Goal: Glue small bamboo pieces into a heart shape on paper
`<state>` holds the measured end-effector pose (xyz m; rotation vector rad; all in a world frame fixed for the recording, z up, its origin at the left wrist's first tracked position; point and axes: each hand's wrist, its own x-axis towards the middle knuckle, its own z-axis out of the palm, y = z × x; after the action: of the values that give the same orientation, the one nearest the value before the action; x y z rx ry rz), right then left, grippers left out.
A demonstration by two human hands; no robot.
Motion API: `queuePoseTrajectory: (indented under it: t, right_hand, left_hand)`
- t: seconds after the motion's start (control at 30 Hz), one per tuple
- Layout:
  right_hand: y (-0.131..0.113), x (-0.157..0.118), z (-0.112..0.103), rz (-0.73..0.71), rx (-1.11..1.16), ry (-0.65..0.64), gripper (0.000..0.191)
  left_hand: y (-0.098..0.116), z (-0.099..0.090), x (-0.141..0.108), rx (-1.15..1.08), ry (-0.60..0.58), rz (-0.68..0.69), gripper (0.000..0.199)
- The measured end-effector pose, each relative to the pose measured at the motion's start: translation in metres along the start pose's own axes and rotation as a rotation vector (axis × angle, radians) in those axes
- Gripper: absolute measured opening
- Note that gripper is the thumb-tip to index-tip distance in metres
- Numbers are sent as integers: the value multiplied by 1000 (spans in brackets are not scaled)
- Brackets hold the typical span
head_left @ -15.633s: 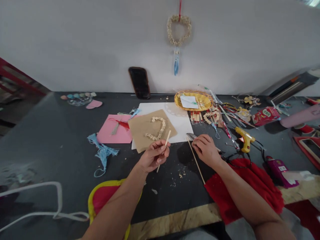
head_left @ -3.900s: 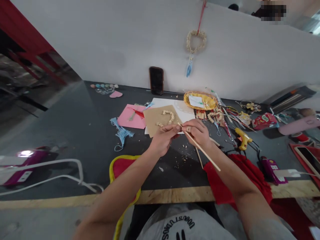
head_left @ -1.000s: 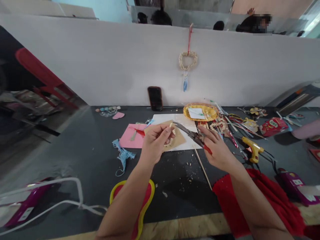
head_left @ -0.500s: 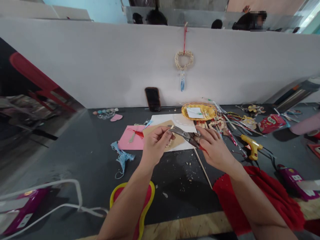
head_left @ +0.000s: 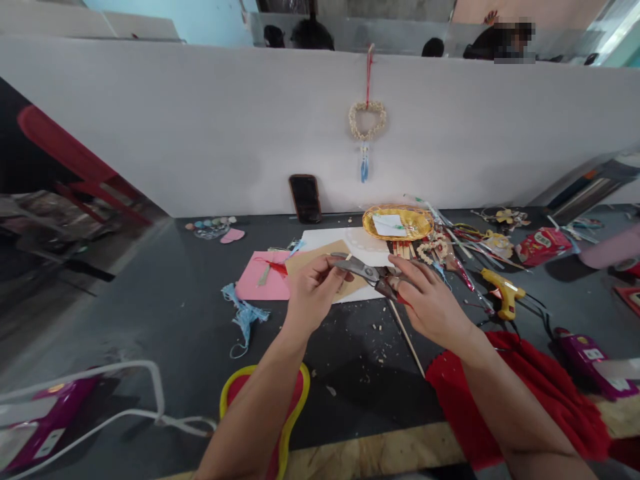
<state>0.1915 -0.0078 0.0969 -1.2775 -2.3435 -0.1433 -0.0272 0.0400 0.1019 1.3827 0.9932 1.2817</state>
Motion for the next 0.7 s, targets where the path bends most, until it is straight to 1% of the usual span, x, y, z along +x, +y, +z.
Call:
queuePoseTrajectory:
  t: [0.1,0.2,0.3,0.37,0.5,0.7]
  right_hand:
    - [0,-1,0,1,23,-7,39]
    - [1,-2,2,6,72,-3,42]
    - [2,-3,6,18,142,-5,58]
    - [3,-4,9,4,179,-37,67]
    - [3,-3,10,-35,237,-94,65]
    - [-2,-2,14,5,176,-35,69]
  left_hand:
    - [2,0,-1,4,7,17,20]
    - [5,-2,-3,54,6,44,20]
    - [9,-4,-6,127,0,77,22]
    - [12,-3,-8,165,4,97,22]
    - [18,0,-12,218,4,125,21]
    - [26,-1,-16,252,3,103,19]
